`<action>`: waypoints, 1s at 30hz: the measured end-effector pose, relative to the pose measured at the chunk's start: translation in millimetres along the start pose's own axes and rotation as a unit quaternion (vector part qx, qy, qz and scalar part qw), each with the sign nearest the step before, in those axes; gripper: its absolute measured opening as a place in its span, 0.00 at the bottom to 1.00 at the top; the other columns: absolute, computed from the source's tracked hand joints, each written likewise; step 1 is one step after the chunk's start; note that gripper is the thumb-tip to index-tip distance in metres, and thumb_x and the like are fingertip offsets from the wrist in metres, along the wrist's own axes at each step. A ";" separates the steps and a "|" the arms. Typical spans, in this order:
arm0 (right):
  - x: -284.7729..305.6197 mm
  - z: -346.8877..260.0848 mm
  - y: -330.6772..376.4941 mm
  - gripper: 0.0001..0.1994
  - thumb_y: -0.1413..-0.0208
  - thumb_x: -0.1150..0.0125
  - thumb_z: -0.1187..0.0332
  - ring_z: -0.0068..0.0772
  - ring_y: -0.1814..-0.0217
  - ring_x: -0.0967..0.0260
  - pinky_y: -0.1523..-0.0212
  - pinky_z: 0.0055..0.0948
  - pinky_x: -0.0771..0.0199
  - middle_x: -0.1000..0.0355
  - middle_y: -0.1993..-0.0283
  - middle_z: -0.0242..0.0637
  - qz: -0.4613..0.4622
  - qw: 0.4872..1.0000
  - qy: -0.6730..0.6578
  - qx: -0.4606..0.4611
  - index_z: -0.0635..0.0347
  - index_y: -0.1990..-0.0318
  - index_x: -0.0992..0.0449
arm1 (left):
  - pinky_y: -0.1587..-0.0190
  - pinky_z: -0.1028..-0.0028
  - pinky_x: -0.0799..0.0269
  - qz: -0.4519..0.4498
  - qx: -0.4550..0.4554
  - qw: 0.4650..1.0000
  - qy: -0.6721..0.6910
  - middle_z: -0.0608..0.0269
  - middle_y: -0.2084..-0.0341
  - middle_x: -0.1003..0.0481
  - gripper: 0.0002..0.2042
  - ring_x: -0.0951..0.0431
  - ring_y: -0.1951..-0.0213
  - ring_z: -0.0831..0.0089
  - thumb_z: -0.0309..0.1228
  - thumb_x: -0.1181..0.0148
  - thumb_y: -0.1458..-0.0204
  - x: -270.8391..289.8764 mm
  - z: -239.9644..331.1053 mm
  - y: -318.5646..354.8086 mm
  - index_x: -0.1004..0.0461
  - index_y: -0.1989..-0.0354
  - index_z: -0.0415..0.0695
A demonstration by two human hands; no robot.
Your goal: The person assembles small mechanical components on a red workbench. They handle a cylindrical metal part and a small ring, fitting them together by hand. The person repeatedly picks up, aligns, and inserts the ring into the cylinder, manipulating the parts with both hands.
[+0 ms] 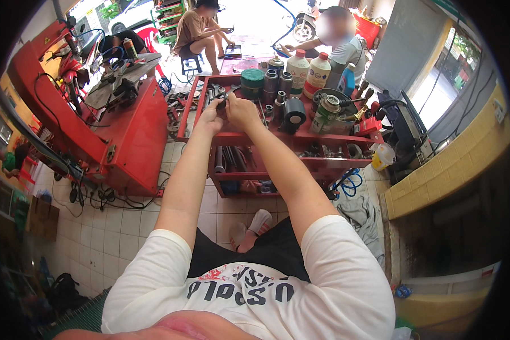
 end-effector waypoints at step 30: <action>4.5 -1.4 1.9 0.11 0.31 0.50 0.61 0.59 0.66 0.22 0.66 0.56 0.26 0.23 0.71 0.51 -0.054 0.998 0.007 -0.032 0.61 0.56 0.33 | 0.56 0.67 0.25 -0.012 0.004 0.997 0.073 0.68 0.67 0.19 0.06 0.19 0.63 0.71 0.36 0.42 0.39 2.5 0.6 -5.5 0.23 0.60 0.49</action>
Point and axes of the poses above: each hand's wrist, its own y-axis away from the middle knuckle, its own x-axis out of the back of the hand, z = x × y, the point moved 5 cm from there along -y, towards the middle knuckle
